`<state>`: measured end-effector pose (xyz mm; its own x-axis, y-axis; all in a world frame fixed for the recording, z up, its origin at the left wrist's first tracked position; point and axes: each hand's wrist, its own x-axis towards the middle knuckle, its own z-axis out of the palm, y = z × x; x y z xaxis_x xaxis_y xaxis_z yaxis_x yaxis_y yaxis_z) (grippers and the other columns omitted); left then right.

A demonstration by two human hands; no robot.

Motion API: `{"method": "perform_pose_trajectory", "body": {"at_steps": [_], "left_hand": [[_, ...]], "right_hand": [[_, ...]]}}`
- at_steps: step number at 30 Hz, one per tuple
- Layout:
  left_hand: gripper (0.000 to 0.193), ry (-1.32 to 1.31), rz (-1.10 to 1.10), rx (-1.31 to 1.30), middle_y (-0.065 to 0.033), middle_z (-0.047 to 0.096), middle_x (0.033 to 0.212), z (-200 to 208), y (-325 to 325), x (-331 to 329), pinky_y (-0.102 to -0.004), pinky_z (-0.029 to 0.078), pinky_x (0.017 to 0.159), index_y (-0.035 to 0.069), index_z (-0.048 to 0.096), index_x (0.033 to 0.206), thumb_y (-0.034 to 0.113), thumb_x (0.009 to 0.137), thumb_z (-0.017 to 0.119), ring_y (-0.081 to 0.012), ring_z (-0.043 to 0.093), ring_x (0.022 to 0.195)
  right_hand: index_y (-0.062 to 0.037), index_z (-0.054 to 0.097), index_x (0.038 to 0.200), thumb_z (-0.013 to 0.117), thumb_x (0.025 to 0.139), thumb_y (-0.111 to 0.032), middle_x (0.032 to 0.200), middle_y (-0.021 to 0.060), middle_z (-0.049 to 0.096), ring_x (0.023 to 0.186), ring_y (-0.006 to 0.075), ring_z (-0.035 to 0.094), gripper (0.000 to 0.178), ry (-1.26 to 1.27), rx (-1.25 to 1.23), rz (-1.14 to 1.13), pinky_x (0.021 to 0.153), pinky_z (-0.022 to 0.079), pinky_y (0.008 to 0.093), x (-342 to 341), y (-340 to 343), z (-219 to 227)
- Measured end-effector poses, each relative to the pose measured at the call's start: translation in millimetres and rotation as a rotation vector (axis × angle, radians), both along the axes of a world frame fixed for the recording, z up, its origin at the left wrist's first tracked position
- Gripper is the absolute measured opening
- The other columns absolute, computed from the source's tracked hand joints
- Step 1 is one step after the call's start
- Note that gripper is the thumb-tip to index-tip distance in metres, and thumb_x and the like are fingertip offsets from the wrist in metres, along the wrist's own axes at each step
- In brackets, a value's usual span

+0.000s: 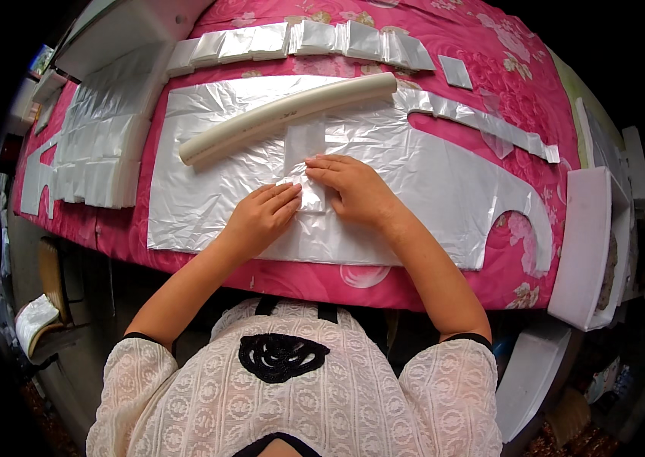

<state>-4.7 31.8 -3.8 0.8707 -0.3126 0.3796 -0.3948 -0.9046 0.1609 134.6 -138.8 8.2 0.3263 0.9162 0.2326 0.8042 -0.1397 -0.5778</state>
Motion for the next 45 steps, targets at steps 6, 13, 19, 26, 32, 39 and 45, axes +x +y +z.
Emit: {"method": "perform_pose_trajectory", "body": {"at_steps": [6, 13, 19, 26, 32, 39, 45], "left_hand": [[0.018, 0.005, 0.023, -0.183, -0.0122, 0.063, 0.106, 3.4, -5.3, -1.0, -0.032, 0.051, 0.081, 0.0, 0.061, 0.091, 0.008, 0.076, 0.057, -0.0236, 0.062, 0.096], [0.04, 0.064, -0.083, -0.31, -0.0114, 0.059, 0.115, 25.4, -6.6, -32.2, -0.036, 0.049, 0.086, 0.002, 0.059, 0.103, 0.023, 0.071, 0.07, -0.0257, 0.059, 0.105], [0.053, 0.157, -0.13, -0.212, -0.0114, 0.059, 0.115, 10.0, -5.3, -35.0, -0.0365, 0.045, 0.086, 0.002, 0.054, 0.114, 0.012, 0.064, 0.067, -0.0234, 0.059, 0.103], [0.05, 0.166, 0.019, -0.385, -0.0088, 0.065, 0.099, 7.8, -11.0, -32.6, -0.0362, 0.045, 0.072, 0.0, 0.05, 0.119, 0.004, 0.07, 0.062, -0.022, 0.062, 0.088], [0.061, 0.41, 0.445, -0.827, -0.0126, 0.067, 0.079, 12.7, -20.5, -21.4, -0.0317, 0.049, 0.06, -0.007, 0.037, 0.13, 0.01, 0.078, 0.063, -0.0243, 0.065, 0.068], [0.062, 0.515, 0.591, -1.005, -0.0109, 0.066, 0.08, 13.3, -12.0, -4.5, -0.0241, 0.048, 0.06, -0.006, 0.034, 0.133, 0.008, 0.081, 0.064, -0.0114, 0.059, 0.062], [0.065, 0.038, 0.282, -0.347, -0.0197, 0.049, 0.125, 14.1, -10.0, -9.6, -0.0355, 0.047, 0.085, -0.007, 0.034, 0.133, 0.011, 0.078, 0.065, -0.0284, 0.053, 0.107]], "right_hand": [[-0.005, 0.064, 0.099, 0.057, 0.065, 0.008, 0.107, 0.0066, 0.063, 0.101, 0.0262, 0.058, 0.037, -0.073, 0.105, -0.043, 0.086, 0.047, 0.0338, -2.4, 0.3, -6.3], [-0.0082, 0.067, 0.089, 0.064, 0.062, 0.003, 0.092, 0.0029, 0.067, 0.081, 0.0217, 0.061, 0.029, -0.082, 0.15, -0.021, 0.072, 0.051, 0.0309, -39.6, -21.2, -4.2], [-0.0089, 0.068, 0.09, 0.065, 0.062, 0.002, 0.089, 0.0026, 0.066, 0.079, 0.0215, 0.06, 0.03, -0.063, 0.168, -0.019, 0.07, 0.051, 0.0307, -51.1, -26.9, -3.4], [-0.0079, 0.068, 0.09, 0.064, 0.07, -0.002, 0.082, 0.0039, 0.066, 0.071, 0.0201, 0.058, 0.022, 0.167, 0.119, -0.16, 0.065, 0.048, 0.0291, -44.1, -27.1, -4.9], [0.0011, 0.067, 0.082, 0.06, 0.084, -0.022, 0.059, 0.0062, 0.06, 0.052, 0.0108, 0.053, 0.024, 0.548, -0.187, -0.411, 0.053, 0.042, 0.0257, -35.0, -4.8, 13.4], [-0.0012, 0.067, 0.067, 0.06, 0.082, -0.029, 0.052, 0.0061, 0.058, 0.049, 0.0141, 0.055, 0.032, 0.654, -0.455, -0.5, 0.053, 0.043, 0.0292, -13.8, 15.0, 19.8], [-0.0037, 0.066, 0.062, 0.058, 0.081, -0.031, 0.051, 0.0062, 0.059, 0.048, 0.0166, 0.057, 0.034, 0.623, -0.536, -0.503, 0.054, 0.045, 0.0306, -9.5, 20.2, 24.4]]}}
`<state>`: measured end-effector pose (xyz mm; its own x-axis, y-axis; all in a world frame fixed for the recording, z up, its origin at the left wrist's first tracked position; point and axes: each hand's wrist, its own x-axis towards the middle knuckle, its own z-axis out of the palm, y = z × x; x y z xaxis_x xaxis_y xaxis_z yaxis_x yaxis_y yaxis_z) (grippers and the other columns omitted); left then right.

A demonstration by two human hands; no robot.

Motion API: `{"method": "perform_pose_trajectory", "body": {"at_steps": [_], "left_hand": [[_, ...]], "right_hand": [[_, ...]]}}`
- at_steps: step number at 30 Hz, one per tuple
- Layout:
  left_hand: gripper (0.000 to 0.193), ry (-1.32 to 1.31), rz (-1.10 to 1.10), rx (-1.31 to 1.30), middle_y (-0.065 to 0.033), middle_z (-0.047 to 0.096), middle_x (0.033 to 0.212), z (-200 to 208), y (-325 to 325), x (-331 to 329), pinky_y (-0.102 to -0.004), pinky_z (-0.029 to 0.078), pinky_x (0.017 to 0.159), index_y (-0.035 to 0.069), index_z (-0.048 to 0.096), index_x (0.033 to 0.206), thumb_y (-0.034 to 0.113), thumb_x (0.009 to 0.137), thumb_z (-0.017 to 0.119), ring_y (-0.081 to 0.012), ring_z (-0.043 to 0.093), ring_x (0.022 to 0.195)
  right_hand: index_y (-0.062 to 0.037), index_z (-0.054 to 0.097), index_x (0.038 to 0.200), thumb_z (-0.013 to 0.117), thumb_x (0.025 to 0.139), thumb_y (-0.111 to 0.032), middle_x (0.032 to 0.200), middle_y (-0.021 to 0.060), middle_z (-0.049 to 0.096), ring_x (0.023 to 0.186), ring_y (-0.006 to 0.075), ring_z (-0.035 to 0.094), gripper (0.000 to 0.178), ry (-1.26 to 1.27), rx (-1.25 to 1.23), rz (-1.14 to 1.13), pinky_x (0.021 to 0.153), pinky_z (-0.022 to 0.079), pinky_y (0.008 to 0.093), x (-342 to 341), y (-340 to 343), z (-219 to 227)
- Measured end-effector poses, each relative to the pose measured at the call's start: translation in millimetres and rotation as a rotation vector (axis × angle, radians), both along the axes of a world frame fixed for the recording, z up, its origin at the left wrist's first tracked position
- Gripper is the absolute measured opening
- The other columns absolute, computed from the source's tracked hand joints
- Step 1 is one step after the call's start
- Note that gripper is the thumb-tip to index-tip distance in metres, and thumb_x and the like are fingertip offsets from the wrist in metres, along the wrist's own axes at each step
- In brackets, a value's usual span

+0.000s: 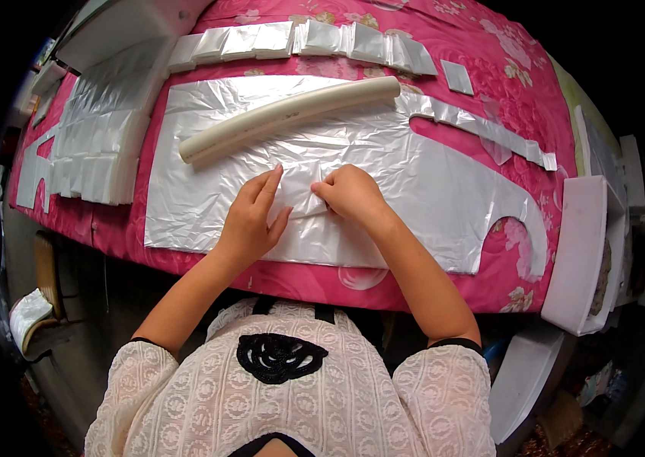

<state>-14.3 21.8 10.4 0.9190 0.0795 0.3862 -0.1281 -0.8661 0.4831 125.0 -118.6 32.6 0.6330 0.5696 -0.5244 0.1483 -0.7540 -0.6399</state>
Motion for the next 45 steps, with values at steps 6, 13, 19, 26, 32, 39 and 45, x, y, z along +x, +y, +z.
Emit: {"method": "perform_pose_trajectory", "body": {"at_steps": [6, 13, 19, 26, 32, 39, 45], "left_hand": [[0.074, 0.196, -0.037, 0.183, -0.023, 0.029, 0.141, -12.2, -25.5, 14.7, -0.045, 0.015, 0.11, -0.007, 0.029, 0.135, 0.038, 0.082, 0.056, -0.0329, 0.023, 0.134], [0.094, 0.276, 0.03, 0.2, -0.0252, 0.018, 0.145, -24.3, -29.3, 16.7, -0.0476, 0.001, 0.11, -0.01, 0.017, 0.138, 0.055, 0.08, 0.051, -0.0339, 0.014, 0.138], [0.101, 0.264, 0.014, 0.181, -0.0261, 0.018, 0.145, -29.6, -27.6, 16.2, -0.0471, 0.0, 0.111, -0.012, 0.014, 0.137, 0.06, 0.077, 0.052, -0.034, 0.013, 0.138], [0.1, 0.266, 0.021, 0.142, -0.0248, 0.01, 0.147, -21.9, -26.8, 15.8, -0.0468, 0.001, 0.11, -0.008, 0.012, 0.139, 0.059, 0.077, 0.053, -0.034, 0.006, 0.139], [0.068, 0.084, -0.007, -0.342, -0.0232, 0.035, 0.135, -3.8, -8.7, -28.2, -0.0423, 0.025, 0.104, -0.002, 0.033, 0.133, 0.026, 0.079, 0.064, -0.0299, 0.034, 0.125], [0.02, 0.858, 0.153, -1.366, -0.0106, 0.067, 0.09, -2.8, 7.6, -132.6, -0.0253, 0.051, 0.073, -0.003, 0.063, 0.1, 0.011, 0.09, 0.054, -0.0149, 0.064, 0.082], [0.026, 0.732, 0.504, -1.679, -0.011, 0.066, 0.094, -6.1, 1.2, -155.1, -0.0253, 0.05, 0.072, -0.003, 0.06, 0.103, 0.018, 0.088, 0.057, -0.0159, 0.063, 0.081]], "right_hand": [[-0.0004, 0.061, 0.058, 0.058, 0.081, -0.027, 0.05, 0.0054, 0.055, 0.046, 0.0122, 0.051, 0.036, 0.0, 0.049, 0.007, 0.047, 0.041, 0.0274, 0.7, 1.5, -7.1], [-0.005, 0.066, 0.061, 0.057, 0.08, -0.032, 0.051, 0.0079, 0.059, 0.05, 0.0198, 0.058, 0.034, -0.059, -0.015, 0.042, 0.055, 0.046, 0.033, 0.2, -0.2, -8.3], [-0.005, 0.067, 0.064, 0.065, 0.071, -0.034, 0.057, 0.0097, 0.062, 0.058, 0.0235, 0.062, 0.03, -0.097, 0.031, -0.029, 0.058, 0.048, 0.0337, -6.2, -3.1, -12.1], [-0.0043, 0.065, 0.071, 0.072, 0.065, -0.025, 0.064, 0.0084, 0.064, 0.062, 0.0227, 0.062, 0.023, -0.346, -0.208, 0.129, 0.059, 0.047, 0.0337, -7.9, -25.8, 16.8], [-0.0028, 0.061, 0.099, 0.07, 0.072, -0.017, 0.094, 0.0108, 0.064, 0.09, 0.0261, 0.059, 0.032, -0.902, 0.3, 0.287, 0.079, 0.046, 0.0361, -21.5, -4.5, 8.2], [-0.0024, 0.035, 0.136, 0.047, 0.087, -0.046, 0.144, 0.0221, 0.023, 0.135, 0.0357, 0.018, 0.066, -0.78, 0.277, 0.491, 0.11, 0.013, 0.0468, -55.6, 38.7, -45.6], [-0.0026, 0.031, 0.138, 0.041, 0.09, -0.045, 0.146, 0.0216, 0.019, 0.137, 0.0359, 0.014, 0.065, -0.386, 0.473, 0.581, 0.109, 0.008, 0.0491, -153.2, 49.2, -36.0]]}}
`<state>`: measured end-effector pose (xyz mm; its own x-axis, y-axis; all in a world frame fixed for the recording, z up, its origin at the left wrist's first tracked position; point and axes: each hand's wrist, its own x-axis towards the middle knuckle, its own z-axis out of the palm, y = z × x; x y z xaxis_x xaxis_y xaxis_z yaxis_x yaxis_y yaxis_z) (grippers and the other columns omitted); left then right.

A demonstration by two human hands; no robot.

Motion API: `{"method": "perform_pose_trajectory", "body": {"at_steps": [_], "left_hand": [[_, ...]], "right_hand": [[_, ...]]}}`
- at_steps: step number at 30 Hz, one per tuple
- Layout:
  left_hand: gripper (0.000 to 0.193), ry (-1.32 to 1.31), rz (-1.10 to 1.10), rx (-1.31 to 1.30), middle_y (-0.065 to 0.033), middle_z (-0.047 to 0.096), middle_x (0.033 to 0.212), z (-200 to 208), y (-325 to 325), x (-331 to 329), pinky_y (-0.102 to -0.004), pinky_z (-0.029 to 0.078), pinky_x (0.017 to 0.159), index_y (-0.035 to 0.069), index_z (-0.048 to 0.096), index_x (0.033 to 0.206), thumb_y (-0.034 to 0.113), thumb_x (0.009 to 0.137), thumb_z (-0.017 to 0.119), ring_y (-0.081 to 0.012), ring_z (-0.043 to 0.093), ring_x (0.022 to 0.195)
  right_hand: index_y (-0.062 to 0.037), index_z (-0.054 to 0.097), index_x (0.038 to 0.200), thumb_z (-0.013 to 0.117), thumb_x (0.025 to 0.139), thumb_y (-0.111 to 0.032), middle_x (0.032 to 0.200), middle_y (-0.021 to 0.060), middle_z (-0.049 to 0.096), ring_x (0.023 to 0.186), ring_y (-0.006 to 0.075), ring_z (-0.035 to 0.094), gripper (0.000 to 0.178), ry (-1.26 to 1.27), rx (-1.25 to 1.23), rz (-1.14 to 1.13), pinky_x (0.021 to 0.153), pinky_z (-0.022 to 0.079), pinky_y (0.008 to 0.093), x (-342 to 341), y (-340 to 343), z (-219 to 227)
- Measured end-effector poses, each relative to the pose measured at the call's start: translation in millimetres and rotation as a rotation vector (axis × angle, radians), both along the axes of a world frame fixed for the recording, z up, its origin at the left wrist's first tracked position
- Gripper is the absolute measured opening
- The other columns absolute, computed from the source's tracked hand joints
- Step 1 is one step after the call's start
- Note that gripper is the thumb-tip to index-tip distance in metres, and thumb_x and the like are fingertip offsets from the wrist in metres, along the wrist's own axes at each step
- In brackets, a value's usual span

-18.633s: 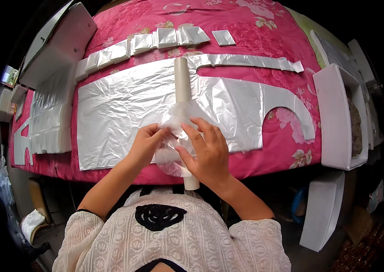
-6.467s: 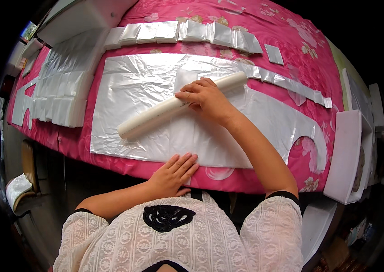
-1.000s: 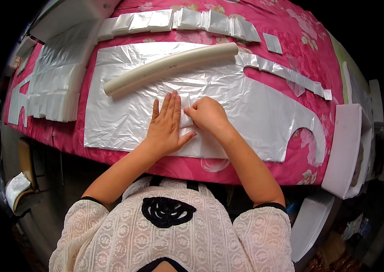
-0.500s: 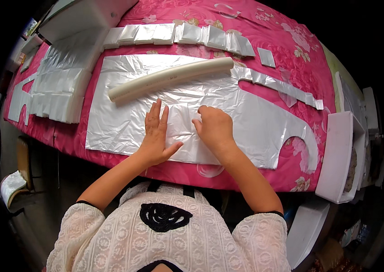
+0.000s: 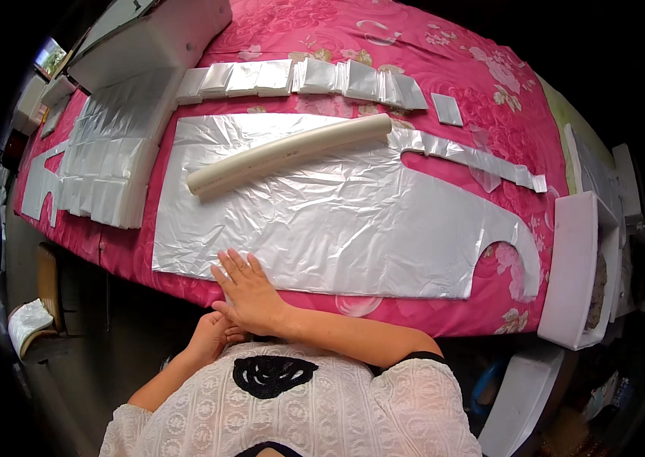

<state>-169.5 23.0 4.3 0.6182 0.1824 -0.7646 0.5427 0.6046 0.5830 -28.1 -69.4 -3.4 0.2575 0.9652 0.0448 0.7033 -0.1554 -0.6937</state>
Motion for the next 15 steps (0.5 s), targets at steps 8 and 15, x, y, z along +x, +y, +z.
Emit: {"method": "perform_pose_trajectory", "body": {"at_steps": [8, 15], "left_hand": [[0.011, -0.212, -0.556, 0.998, -0.0098, 0.066, 0.07, 45.5, 12.2, 38.4, -0.0277, 0.049, 0.058, -0.001, 0.067, 0.082, 0.006, 0.073, 0.066, -0.0172, 0.064, 0.059], [0.027, -0.415, -0.533, 1.127, -0.0139, 0.066, 0.09, 51.9, 11.5, 65.7, -0.0314, 0.05, 0.073, 0.002, 0.064, 0.097, 0.01, 0.072, 0.07, -0.0258, 0.065, 0.082]], "right_hand": [[-0.0073, 0.064, 0.08, 0.06, 0.078, -0.018, 0.13, 0.0148, 0.045, 0.134, 0.0316, 0.024, 0.012, -0.281, 0.014, 0.29, 0.108, 0.01, 0.055, 50.9, -25.2, 36.3], [-0.0093, 0.065, 0.082, 0.07, 0.076, -0.013, 0.08, 0.0012, 0.059, 0.086, 0.018, 0.054, 0.008, 0.03, 0.236, -0.378, 0.094, 0.035, 0.0361, 209.7, -95.5, 54.4]]}}
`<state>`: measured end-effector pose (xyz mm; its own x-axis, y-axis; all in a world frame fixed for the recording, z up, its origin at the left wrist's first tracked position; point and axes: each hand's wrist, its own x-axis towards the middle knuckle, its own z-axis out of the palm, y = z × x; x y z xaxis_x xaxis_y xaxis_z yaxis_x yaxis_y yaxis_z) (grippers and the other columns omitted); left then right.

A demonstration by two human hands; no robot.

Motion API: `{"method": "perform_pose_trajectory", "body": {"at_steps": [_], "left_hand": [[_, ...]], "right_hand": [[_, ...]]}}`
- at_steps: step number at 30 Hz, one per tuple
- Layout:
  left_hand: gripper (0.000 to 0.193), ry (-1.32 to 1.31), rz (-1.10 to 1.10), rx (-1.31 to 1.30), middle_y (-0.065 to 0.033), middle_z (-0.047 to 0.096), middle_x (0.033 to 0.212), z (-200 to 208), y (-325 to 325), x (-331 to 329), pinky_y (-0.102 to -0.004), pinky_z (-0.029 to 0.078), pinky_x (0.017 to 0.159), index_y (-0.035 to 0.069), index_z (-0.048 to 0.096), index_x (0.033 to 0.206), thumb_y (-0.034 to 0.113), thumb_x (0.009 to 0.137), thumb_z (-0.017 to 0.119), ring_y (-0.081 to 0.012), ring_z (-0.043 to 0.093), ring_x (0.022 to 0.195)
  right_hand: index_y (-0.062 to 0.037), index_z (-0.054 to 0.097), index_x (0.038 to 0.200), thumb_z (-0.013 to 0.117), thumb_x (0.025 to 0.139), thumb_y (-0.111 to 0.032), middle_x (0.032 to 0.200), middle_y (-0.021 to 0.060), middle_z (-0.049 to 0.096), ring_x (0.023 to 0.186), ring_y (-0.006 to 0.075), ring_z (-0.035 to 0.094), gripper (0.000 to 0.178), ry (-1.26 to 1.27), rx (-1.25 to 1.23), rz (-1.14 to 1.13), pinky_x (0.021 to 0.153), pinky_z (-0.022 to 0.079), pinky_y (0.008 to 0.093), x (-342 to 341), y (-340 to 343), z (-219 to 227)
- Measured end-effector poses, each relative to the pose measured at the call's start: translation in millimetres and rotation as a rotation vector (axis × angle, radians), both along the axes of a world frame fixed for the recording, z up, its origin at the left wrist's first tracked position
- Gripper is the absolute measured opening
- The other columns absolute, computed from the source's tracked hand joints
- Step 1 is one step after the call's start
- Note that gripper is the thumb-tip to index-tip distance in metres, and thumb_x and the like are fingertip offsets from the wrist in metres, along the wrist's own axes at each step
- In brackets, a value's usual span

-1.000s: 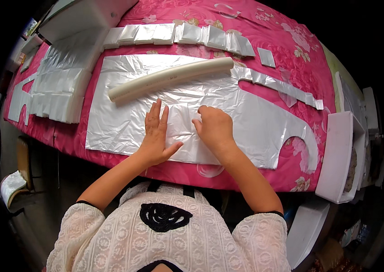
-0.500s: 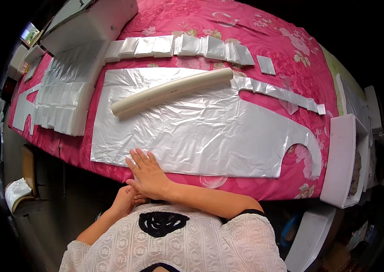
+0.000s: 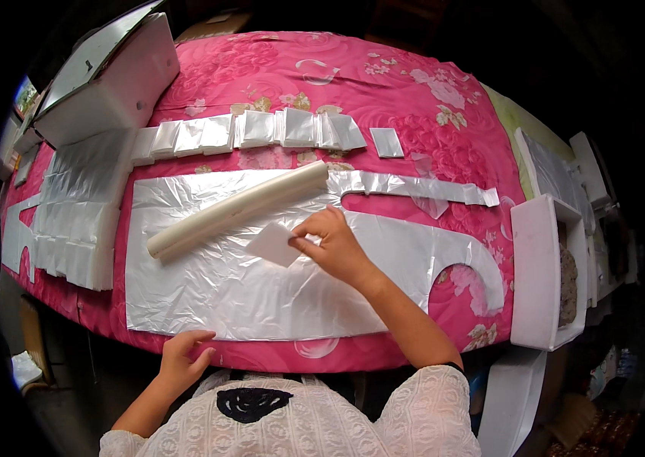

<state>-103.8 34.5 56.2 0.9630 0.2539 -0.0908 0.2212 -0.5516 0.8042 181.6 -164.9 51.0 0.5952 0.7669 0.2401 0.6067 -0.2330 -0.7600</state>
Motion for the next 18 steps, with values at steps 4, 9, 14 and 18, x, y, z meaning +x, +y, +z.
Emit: {"method": "perform_pose_trajectory", "body": {"at_steps": [4, 9, 14, 18], "left_hand": [[0.024, 0.004, -0.09, -0.005, -0.014, 0.066, 0.09, -7.7, -2.6, 0.8, -0.0318, 0.051, 0.071, 0.002, 0.064, 0.095, 0.009, 0.073, 0.069, -0.0272, 0.065, 0.08], [0.022, 0.023, -0.094, -0.057, -0.0142, 0.066, 0.089, -6.5, -7.4, 11.3, -0.0318, 0.051, 0.07, 0.002, 0.064, 0.095, 0.008, 0.074, 0.067, -0.0273, 0.065, 0.08], [0.022, 0.073, -0.08, -0.09, -0.014, 0.066, 0.089, -8.9, -3.8, 13.6, -0.0318, 0.051, 0.07, 0.002, 0.064, 0.095, 0.008, 0.074, 0.067, -0.0273, 0.065, 0.079], [0.022, 0.069, -0.099, -0.076, -0.0141, 0.066, 0.088, -9.7, -2.5, 15.8, -0.0323, 0.051, 0.068, 0.002, 0.064, 0.096, 0.007, 0.075, 0.066, -0.0273, 0.064, 0.078]], "right_hand": [[0.0013, 0.066, 0.089, 0.065, 0.082, -0.013, 0.073, 0.0012, 0.063, 0.067, 0.0084, 0.055, 0.016, 0.138, 0.224, -0.502, 0.063, 0.045, 0.0244, 115.7, -34.7, -5.5], [-0.0011, 0.067, 0.091, 0.064, 0.081, -0.021, 0.074, 0.0064, 0.067, 0.068, 0.0164, 0.061, 0.022, 0.034, -0.021, -0.769, 0.064, 0.047, 0.0297, 219.3, -74.0, -35.5], [-0.0032, 0.064, 0.102, 0.066, 0.077, -0.024, 0.098, 0.0126, 0.064, 0.095, 0.0293, 0.057, 0.033, -0.471, -0.386, -0.91, 0.083, 0.043, 0.0382, 226.4, -61.1, -45.3], [-0.0048, 0.058, 0.113, 0.068, 0.077, -0.029, 0.115, 0.0138, 0.055, 0.113, 0.0308, 0.046, 0.045, -0.525, -0.129, -0.347, 0.096, 0.036, 0.0412, 158.6, 4.4, -24.0]]}}
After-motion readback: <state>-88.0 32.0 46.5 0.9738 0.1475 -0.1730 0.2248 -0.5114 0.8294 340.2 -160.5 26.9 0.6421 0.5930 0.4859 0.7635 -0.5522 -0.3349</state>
